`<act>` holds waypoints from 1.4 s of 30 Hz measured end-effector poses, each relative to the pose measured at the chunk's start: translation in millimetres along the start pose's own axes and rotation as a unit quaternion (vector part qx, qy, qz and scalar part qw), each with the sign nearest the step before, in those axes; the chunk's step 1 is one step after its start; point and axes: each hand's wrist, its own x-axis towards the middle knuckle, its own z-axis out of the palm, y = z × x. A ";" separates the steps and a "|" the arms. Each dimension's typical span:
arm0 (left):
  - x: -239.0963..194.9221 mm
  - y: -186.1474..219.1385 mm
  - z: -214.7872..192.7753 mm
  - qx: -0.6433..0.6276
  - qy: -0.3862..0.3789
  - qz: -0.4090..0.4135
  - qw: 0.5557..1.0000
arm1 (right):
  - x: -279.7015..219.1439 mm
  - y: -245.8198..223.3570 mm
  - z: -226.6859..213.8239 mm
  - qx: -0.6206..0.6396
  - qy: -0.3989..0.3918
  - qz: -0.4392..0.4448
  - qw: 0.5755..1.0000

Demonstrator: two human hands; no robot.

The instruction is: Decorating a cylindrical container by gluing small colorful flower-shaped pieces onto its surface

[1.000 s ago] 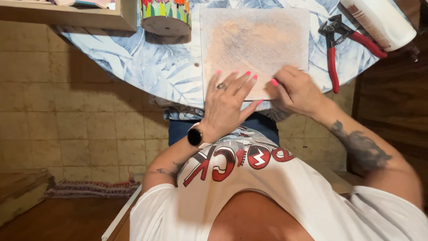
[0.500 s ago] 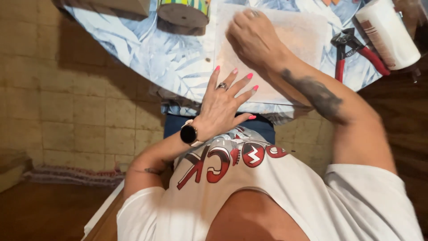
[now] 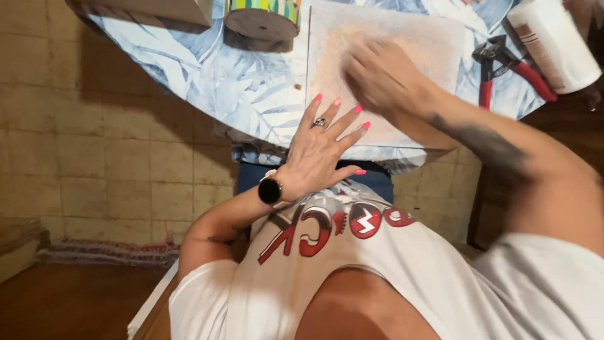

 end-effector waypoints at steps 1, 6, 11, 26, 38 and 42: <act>1.2 0.6 0.1 0.000 0.005 -0.002 1.000 | 15.7 7.5 8.6 -0.002 -0.001 -0.005 1.000; -1.1 2.5 0.9 0.011 -0.001 -0.015 1.000 | 17.5 4.7 -2.5 -0.031 0.033 -0.109 0.993; -0.4 4.6 -2.4 -0.001 0.026 -0.004 1.000 | -62.6 -14.1 -65.2 0.075 -0.069 -0.048 0.994; 35.8 37.5 9.7 -0.148 0.291 -0.018 0.945 | -68.5 -61.9 -69.1 0.386 0.056 0.305 0.869; 36.7 39.6 9.8 -0.130 0.345 -0.017 0.929 | -47.7 -71.4 -87.0 0.476 0.083 0.366 0.795; 33.4 40.7 9.0 -0.125 0.304 -0.024 0.944 | -58.4 -67.6 -82.2 0.452 0.075 0.359 0.813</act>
